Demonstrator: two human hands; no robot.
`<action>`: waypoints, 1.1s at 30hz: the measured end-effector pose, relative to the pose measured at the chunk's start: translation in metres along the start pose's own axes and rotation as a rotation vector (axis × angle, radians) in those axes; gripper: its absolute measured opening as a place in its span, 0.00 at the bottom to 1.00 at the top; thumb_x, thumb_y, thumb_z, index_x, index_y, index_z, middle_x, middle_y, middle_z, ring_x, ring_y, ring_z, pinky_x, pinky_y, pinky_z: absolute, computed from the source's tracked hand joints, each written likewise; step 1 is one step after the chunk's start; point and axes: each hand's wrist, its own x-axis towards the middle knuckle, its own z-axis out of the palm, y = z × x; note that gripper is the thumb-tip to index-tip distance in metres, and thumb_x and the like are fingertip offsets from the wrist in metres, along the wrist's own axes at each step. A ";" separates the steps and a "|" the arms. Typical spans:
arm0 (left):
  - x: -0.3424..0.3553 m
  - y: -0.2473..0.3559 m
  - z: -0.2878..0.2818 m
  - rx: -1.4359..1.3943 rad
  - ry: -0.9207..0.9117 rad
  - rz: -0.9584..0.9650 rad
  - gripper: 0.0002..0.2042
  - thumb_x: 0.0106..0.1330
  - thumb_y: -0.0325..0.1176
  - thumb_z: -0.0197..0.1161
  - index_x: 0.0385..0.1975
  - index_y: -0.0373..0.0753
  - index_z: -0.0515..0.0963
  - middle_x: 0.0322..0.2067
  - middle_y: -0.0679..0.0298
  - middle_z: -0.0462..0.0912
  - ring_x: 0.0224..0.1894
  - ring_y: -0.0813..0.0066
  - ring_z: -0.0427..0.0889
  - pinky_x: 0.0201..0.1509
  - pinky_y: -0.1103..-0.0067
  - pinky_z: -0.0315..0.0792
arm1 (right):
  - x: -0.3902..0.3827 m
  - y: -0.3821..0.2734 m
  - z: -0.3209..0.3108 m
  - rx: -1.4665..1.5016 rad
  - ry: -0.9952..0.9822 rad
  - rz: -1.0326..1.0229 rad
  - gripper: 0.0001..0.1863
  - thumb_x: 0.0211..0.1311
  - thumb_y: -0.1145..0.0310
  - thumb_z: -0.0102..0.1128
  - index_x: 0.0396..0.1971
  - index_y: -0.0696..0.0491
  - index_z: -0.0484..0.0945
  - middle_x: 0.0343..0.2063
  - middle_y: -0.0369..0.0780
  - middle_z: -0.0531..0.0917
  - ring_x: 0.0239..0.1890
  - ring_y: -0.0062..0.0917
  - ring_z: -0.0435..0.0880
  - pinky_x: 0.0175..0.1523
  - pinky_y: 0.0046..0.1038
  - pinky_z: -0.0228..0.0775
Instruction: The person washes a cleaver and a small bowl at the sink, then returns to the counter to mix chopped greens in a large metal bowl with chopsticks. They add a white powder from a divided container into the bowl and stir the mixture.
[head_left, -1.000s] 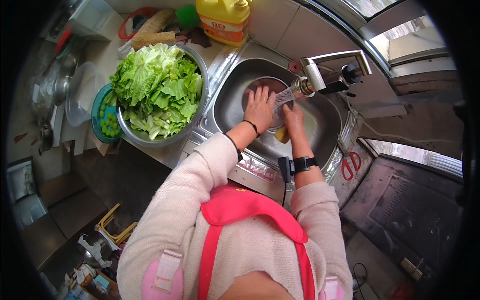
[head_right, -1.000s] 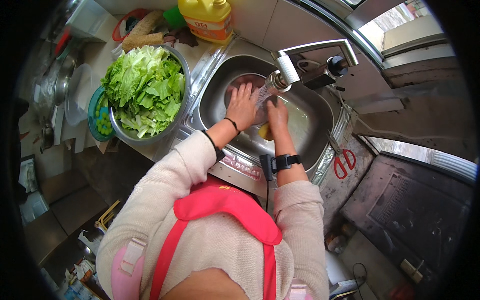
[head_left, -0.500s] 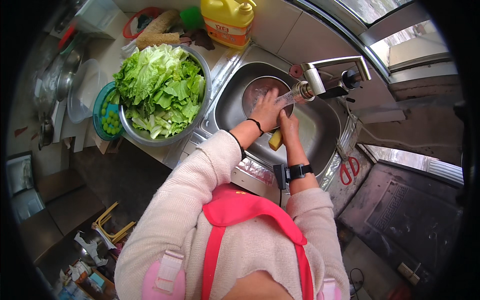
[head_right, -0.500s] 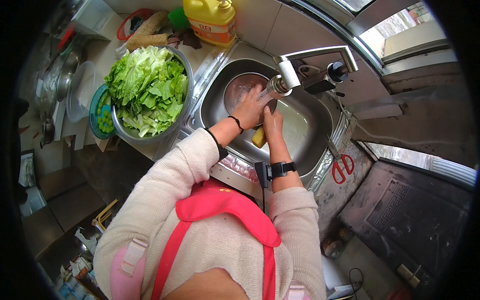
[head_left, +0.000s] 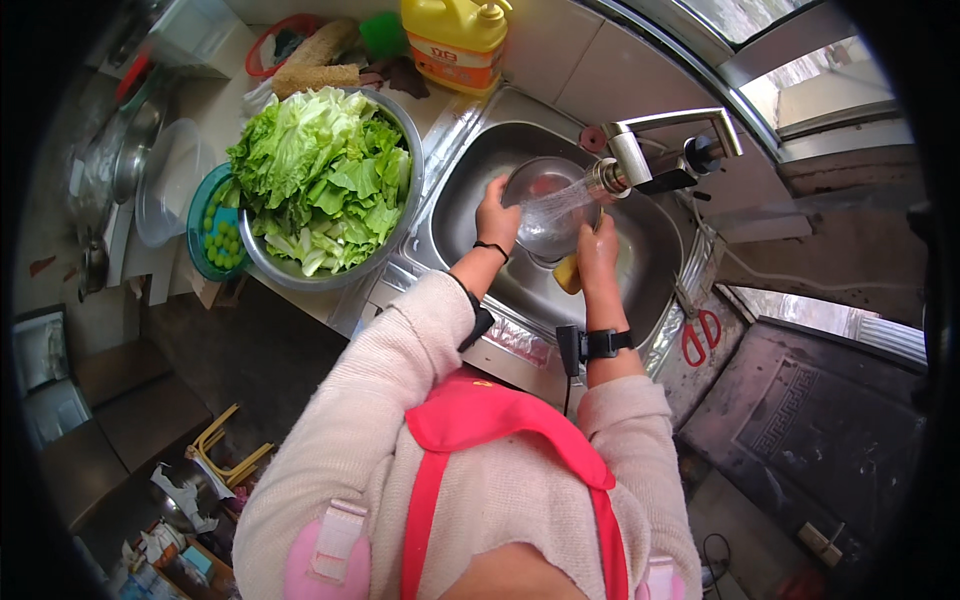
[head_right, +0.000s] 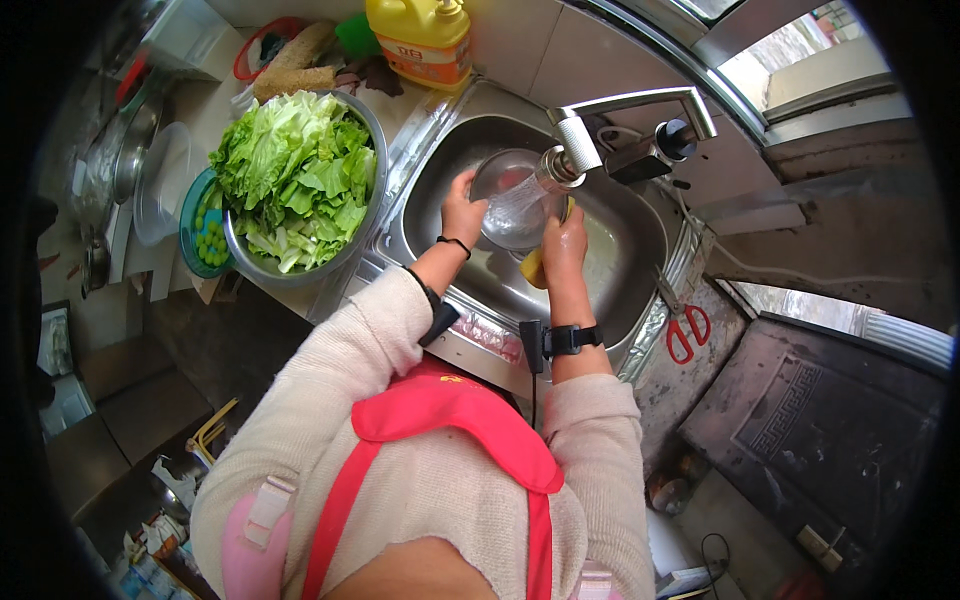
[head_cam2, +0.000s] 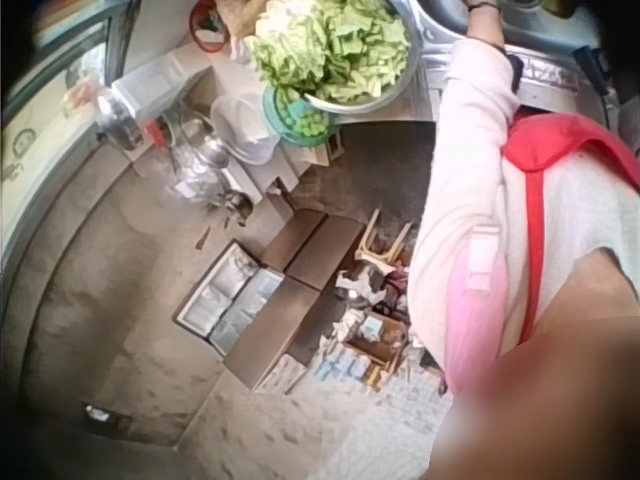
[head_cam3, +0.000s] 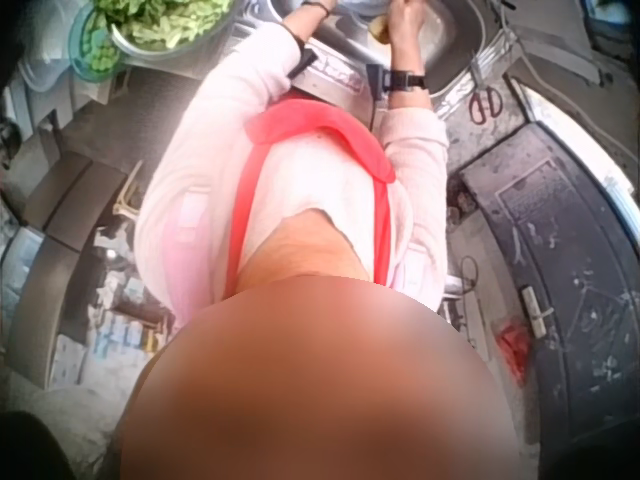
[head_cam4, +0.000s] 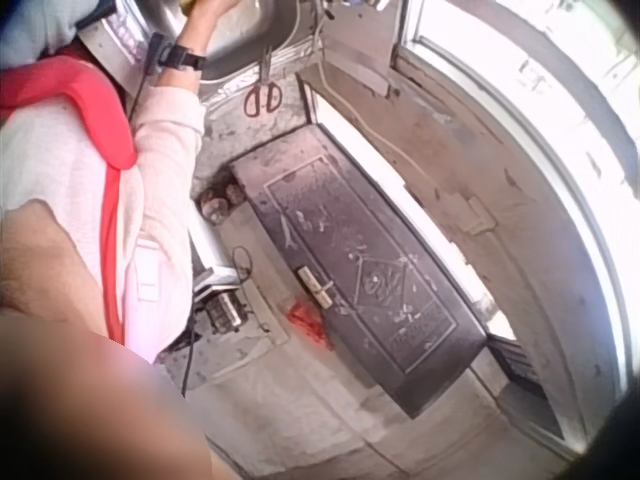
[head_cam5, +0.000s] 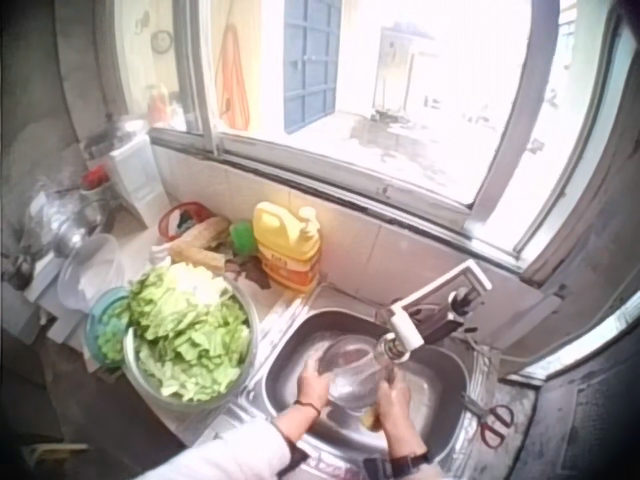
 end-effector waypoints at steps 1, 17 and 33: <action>0.000 -0.004 0.004 -0.211 0.068 -0.252 0.20 0.46 0.19 0.58 0.43 0.34 0.71 0.42 0.54 0.75 0.42 0.68 0.76 0.46 0.77 0.69 | 0.000 0.002 0.003 0.006 0.017 -0.021 0.16 0.54 0.67 0.50 0.41 0.60 0.69 0.35 0.55 0.76 0.39 0.48 0.75 0.44 0.38 0.65; -0.008 0.030 -0.016 0.429 -0.216 0.445 0.29 0.48 0.21 0.56 0.54 0.42 0.62 0.40 0.46 0.75 0.45 0.52 0.74 0.48 0.74 0.69 | -0.015 0.017 0.035 0.859 -0.097 0.383 0.26 0.53 0.57 0.61 0.47 0.57 0.68 0.42 0.38 0.75 0.40 0.23 0.73 0.44 0.25 0.66; 0.005 0.034 -0.015 0.476 -0.430 -0.259 0.20 0.53 0.28 0.56 0.48 0.42 0.69 0.36 0.57 0.78 0.40 0.66 0.77 0.42 0.76 0.71 | 0.016 0.024 0.002 0.417 0.029 0.152 0.14 0.47 0.74 0.55 0.37 0.61 0.74 0.31 0.45 0.80 0.33 0.30 0.78 0.40 0.27 0.67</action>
